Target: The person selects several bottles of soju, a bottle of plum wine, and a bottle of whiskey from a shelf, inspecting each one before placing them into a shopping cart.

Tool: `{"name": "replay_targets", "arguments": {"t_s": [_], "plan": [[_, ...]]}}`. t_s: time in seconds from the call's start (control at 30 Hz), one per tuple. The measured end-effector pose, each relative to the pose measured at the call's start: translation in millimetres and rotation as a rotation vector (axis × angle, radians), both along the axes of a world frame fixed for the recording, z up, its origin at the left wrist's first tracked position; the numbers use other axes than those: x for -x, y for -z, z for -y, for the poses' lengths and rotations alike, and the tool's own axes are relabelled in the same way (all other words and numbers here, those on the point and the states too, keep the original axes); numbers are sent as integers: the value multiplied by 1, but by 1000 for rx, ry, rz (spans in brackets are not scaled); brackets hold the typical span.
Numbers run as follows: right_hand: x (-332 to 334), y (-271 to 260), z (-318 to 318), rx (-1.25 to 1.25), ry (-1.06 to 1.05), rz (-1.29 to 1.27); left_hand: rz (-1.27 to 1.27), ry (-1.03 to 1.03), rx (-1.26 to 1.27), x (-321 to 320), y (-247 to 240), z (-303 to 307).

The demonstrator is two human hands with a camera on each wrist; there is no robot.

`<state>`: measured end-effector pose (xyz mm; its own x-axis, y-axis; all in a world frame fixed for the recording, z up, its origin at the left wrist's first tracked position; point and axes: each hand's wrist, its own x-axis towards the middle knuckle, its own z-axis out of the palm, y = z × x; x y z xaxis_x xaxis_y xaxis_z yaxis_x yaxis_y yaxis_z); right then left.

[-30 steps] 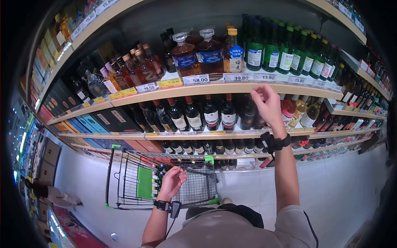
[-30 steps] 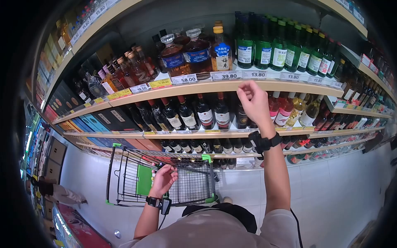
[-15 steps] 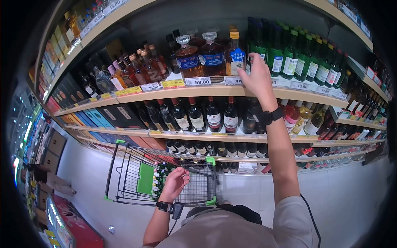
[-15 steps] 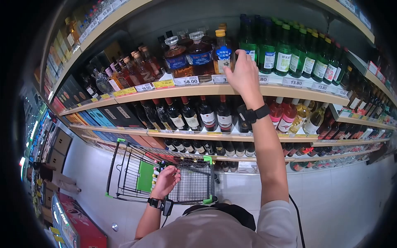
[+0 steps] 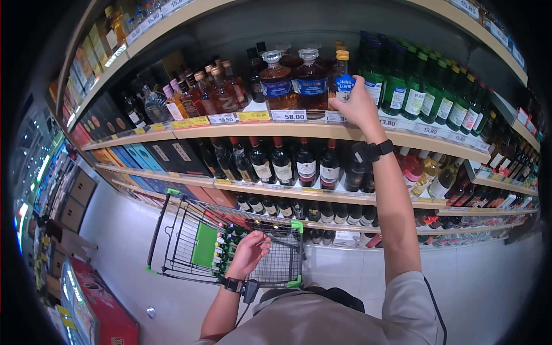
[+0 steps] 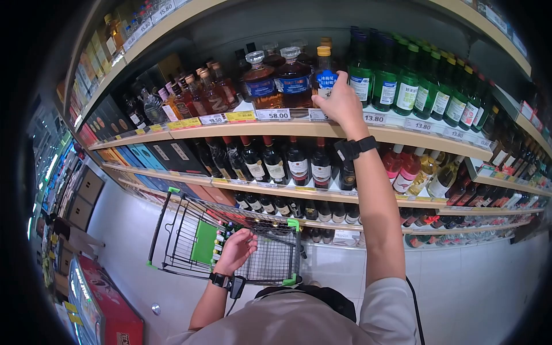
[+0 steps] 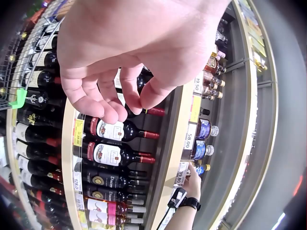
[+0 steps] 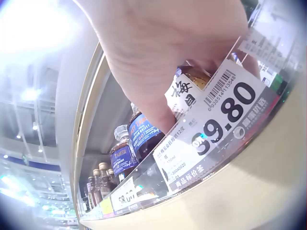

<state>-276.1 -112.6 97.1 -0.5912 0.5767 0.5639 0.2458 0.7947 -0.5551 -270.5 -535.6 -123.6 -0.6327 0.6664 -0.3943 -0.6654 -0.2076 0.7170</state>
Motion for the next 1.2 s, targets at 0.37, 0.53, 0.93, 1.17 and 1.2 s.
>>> {"name": "replay_targets", "arguments": {"t_s": [0.37,0.53,0.93,1.17,1.2], "plan": [[-7,-7,2,-3,4,-122,-49,4,-38,9,-8,-3],[-7,-15,-4,32,-98,-393,-115,35,-180,18,-30,-11],[-47,-40,68,361,-708,-534,-421,149,-476,41,-120,-66],[-51,-12,136,603,-947,-415,-535,133,-608,28,-166,-94],[-48,-5,145,627,-960,-409,-568,102,-571,27,-167,-93]]}}
